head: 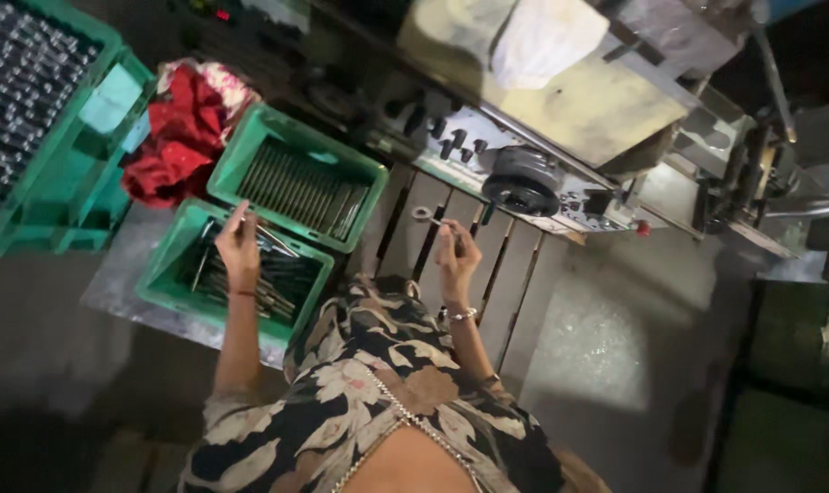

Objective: The person repeatedly picks up small metal rods from a green bin, inserts them into a grinding machine, and operates a lever to process them. After each cycle, the person removes the rod and places it back into the bin. The process is repeated continuously throughout the clip.

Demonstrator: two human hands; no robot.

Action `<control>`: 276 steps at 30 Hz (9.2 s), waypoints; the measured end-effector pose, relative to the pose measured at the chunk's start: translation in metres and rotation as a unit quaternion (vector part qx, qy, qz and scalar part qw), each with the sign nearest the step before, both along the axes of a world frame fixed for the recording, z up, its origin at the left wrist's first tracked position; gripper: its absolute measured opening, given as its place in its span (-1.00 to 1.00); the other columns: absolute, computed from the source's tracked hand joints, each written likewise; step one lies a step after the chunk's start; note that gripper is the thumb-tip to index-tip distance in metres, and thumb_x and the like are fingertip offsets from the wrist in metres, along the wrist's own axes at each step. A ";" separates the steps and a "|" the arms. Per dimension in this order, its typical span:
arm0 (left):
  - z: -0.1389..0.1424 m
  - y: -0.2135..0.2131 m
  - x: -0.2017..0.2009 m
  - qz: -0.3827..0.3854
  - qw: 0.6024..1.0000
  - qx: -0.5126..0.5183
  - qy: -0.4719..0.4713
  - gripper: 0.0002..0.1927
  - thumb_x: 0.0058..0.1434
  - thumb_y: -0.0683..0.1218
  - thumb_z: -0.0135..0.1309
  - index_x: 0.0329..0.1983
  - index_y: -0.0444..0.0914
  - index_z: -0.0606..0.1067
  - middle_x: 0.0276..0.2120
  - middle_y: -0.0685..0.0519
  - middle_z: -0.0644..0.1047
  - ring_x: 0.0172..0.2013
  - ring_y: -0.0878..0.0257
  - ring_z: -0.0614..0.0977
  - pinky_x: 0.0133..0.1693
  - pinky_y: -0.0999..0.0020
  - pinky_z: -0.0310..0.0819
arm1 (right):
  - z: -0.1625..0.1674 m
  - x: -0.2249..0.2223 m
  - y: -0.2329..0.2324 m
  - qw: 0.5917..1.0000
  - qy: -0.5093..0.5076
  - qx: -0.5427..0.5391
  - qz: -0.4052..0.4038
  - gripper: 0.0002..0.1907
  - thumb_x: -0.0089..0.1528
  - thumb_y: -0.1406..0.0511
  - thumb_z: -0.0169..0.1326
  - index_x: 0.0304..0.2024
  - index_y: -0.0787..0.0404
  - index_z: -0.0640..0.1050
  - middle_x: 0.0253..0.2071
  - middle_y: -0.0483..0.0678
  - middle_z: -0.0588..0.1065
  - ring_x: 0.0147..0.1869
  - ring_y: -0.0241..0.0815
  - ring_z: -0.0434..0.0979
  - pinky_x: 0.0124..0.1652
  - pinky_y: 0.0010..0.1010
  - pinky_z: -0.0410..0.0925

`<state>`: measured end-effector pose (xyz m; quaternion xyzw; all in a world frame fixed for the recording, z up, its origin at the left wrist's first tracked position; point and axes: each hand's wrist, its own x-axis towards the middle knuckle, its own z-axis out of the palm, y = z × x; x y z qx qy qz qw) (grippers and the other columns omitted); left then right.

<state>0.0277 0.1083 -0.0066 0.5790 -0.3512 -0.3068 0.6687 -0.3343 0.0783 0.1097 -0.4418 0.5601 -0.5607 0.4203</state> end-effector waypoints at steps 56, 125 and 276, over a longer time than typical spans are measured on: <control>0.195 -0.097 -0.553 -0.496 0.868 -0.017 -0.006 -0.71 0.23 0.03 0.32 -0.27 -0.27 0.54 -0.45 0.18 0.46 -0.41 0.48 0.40 -0.39 0.52 0.29 | 0.010 -0.395 -0.010 0.875 0.387 -0.287 0.056 -0.67 0.47 0.15 -0.08 -0.03 0.26 0.56 -0.36 0.11 0.55 -0.45 0.08 0.49 -0.41 -0.21 0.32; 0.213 -0.624 -0.464 -0.431 0.837 0.059 0.331 -0.79 0.39 -0.11 0.21 -0.15 -0.14 0.37 -0.47 0.18 0.35 -0.56 0.44 0.30 -0.55 0.49 0.15 | 0.109 -0.638 -0.421 0.786 0.509 -0.143 -0.321 -0.58 0.48 0.19 0.15 -0.37 0.38 0.60 -0.53 0.14 0.45 -0.49 0.07 0.39 -0.44 -0.12 0.19; 0.071 -0.318 -0.170 -0.029 0.986 0.114 0.117 -0.78 0.40 0.00 0.31 -0.14 -0.17 0.51 -0.44 0.29 0.37 -0.56 0.52 0.25 -0.53 0.55 0.00 | -0.153 -0.441 -0.211 0.846 -0.322 0.171 -0.388 -0.74 0.37 0.16 0.00 0.00 0.15 0.53 -0.41 -0.11 0.48 -0.55 -0.27 0.32 -0.57 -0.40 0.21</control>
